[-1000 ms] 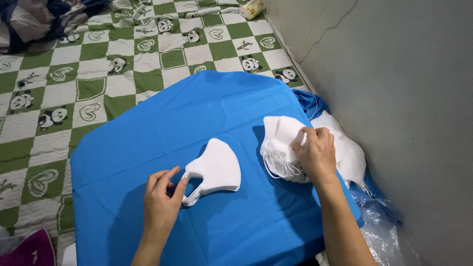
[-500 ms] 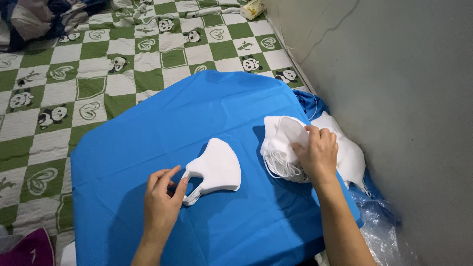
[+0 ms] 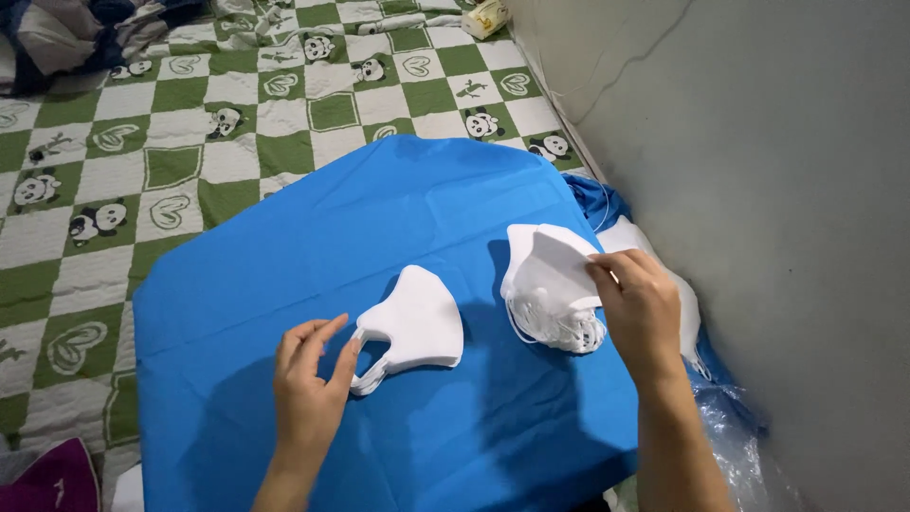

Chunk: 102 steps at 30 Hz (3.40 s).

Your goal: Picking up individual white face masks from a stack and arranging them on a blue surface for packing.

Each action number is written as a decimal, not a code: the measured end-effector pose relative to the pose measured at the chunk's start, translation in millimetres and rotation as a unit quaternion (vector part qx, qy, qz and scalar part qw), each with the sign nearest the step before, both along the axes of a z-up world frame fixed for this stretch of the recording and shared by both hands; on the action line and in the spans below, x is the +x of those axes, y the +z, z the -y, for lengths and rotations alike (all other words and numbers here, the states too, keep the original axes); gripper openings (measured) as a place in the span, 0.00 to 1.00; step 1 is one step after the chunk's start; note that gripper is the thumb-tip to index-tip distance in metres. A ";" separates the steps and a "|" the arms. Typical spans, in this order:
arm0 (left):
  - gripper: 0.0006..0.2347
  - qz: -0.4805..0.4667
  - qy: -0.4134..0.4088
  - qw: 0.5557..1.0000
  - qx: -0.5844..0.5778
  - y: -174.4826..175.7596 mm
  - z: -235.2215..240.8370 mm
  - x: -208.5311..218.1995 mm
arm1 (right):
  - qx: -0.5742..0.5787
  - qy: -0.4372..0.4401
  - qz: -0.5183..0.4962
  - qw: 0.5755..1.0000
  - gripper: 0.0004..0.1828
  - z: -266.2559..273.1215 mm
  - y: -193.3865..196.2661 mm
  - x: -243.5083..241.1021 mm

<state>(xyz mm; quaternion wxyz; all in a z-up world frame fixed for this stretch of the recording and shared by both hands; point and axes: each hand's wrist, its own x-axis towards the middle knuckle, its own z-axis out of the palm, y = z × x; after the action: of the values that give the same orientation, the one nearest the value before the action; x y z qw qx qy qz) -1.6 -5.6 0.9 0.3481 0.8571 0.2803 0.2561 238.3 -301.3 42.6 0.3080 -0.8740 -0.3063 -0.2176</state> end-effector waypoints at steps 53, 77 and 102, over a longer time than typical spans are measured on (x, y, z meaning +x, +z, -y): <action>0.22 -0.118 -0.002 0.989 -0.090 -10.2 -10.3 2.4 | -0.028 0.136 -0.027 0.990 0.19 -72.5 -34.2 -19.0; 0.21 -0.117 0.020 0.990 -0.073 2.1 -5.9 3.5 | -0.126 -0.102 -0.133 0.978 0.21 -9.2 -51.9 37.4; 0.18 0.126 -0.053 0.981 -0.139 18.7 4.5 -5.7 | 0.139 0.252 -0.378 0.880 0.27 -105.1 -4.8 -64.6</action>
<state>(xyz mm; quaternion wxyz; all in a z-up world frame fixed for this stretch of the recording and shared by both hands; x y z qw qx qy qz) -7.3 -10.1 19.6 0.5098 0.7747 0.2211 0.3017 173.7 -196.2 37.9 0.5634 -0.7311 -0.3431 0.1744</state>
